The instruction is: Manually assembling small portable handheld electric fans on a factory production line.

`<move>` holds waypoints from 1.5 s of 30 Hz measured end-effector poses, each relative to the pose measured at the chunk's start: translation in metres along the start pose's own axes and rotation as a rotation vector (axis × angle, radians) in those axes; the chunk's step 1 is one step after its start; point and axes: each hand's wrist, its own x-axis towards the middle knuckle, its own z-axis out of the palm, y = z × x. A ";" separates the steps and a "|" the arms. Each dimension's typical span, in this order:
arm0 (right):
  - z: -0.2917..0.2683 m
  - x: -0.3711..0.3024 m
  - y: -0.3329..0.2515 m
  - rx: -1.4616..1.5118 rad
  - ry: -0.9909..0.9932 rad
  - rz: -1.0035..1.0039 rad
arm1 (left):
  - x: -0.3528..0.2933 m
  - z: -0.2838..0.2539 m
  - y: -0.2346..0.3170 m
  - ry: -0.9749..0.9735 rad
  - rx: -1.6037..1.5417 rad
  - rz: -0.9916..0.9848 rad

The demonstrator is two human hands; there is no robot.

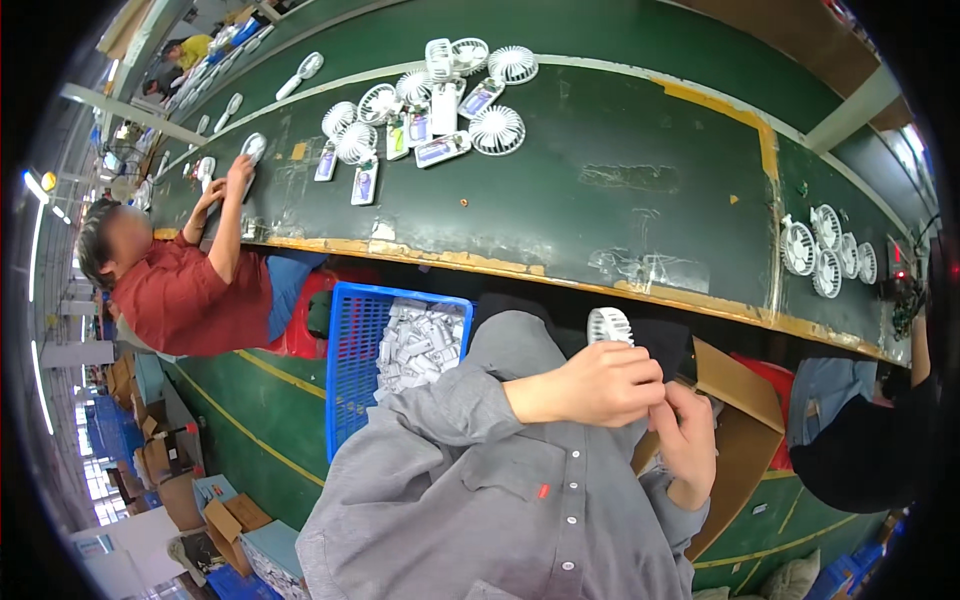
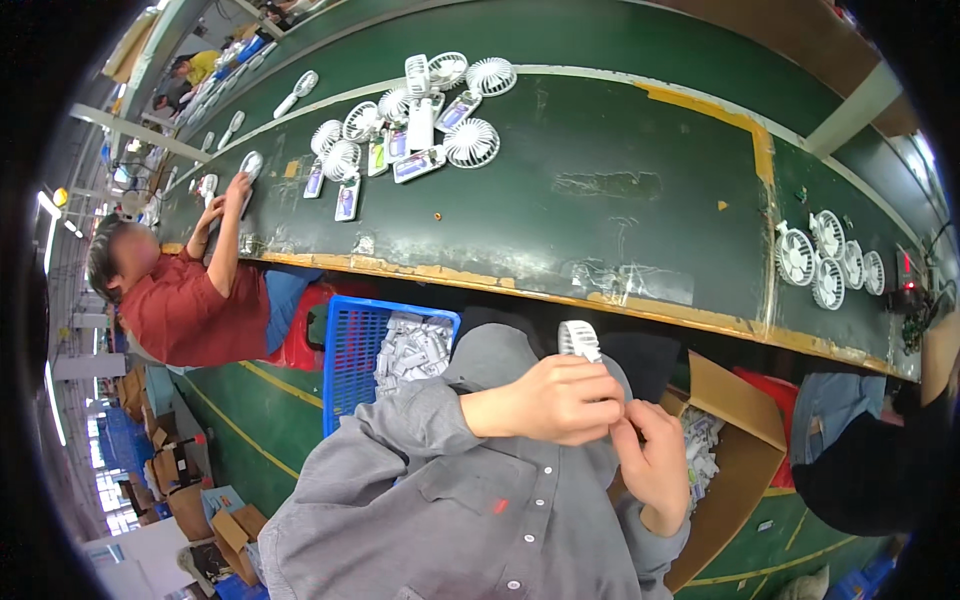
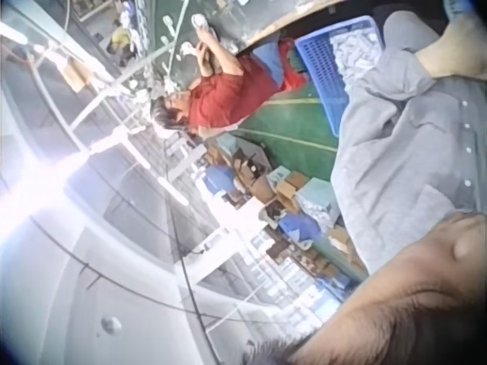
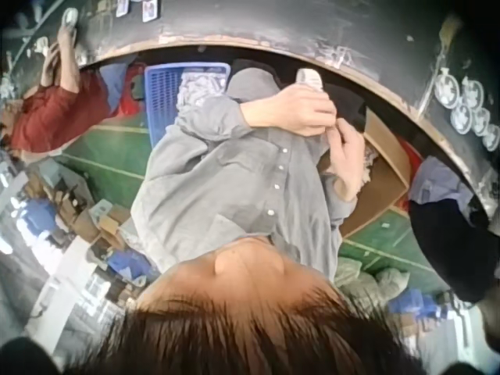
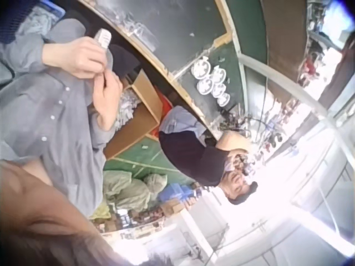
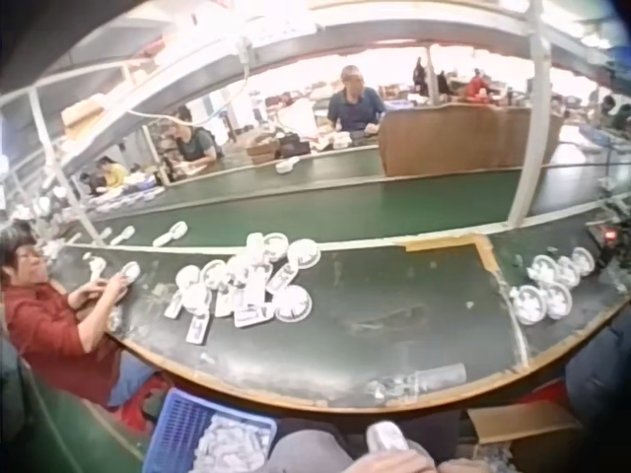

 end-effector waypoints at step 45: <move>-0.016 0.028 0.068 1.787 -0.480 -0.687 | -0.110 -0.092 -0.176 -0.049 0.927 -0.860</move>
